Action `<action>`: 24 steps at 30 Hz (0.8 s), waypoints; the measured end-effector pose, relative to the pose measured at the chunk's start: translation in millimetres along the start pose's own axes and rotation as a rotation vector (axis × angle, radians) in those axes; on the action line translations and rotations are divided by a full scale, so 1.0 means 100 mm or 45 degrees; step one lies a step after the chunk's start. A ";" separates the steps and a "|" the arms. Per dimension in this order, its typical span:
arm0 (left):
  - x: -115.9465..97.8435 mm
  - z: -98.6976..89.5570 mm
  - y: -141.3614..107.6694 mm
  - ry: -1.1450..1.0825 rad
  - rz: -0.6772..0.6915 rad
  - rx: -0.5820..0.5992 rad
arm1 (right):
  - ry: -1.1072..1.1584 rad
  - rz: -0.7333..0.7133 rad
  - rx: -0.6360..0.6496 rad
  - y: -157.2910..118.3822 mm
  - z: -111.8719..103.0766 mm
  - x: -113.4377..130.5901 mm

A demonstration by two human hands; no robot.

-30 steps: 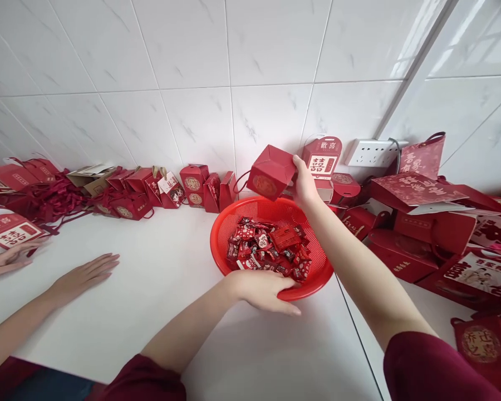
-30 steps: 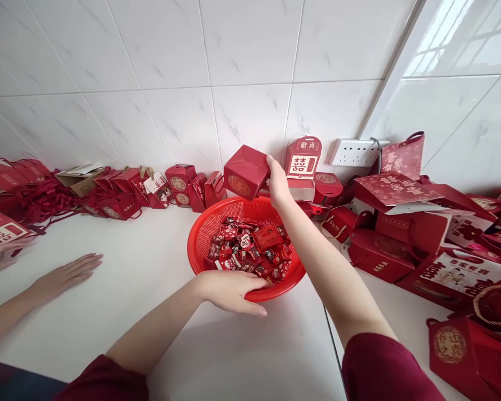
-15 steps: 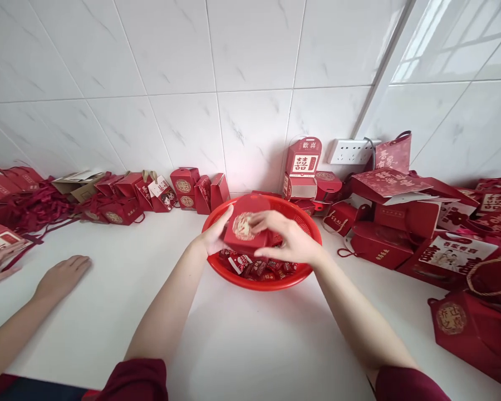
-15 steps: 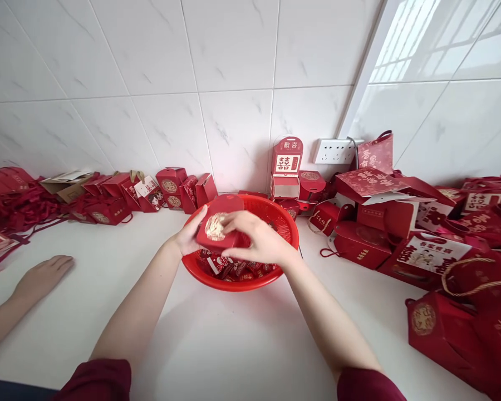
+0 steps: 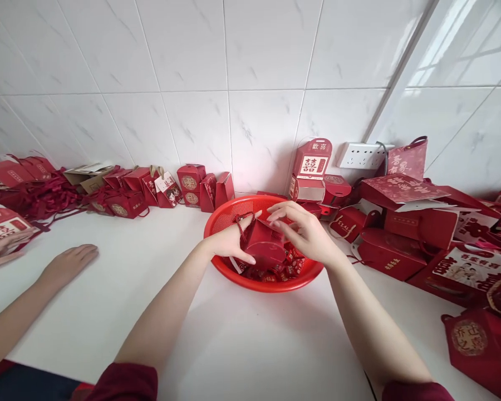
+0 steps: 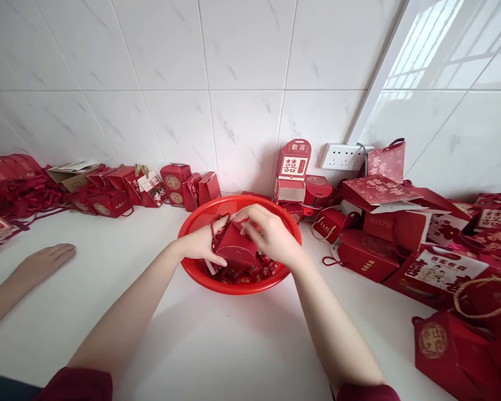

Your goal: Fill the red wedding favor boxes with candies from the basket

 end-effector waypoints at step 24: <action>-0.03 -0.06 0.03 0.322 -0.256 -0.405 | 0.024 0.441 0.766 -0.22 0.26 -0.38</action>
Point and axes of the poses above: each hand's wrist, its own y-axis towards the middle knuckle, its own z-axis out of the palm, x = y × z, the point moved 7 cm from there along y, towards the middle knuckle, and after that the axes turned 9 degrees about -z, right-handed, at the moved point
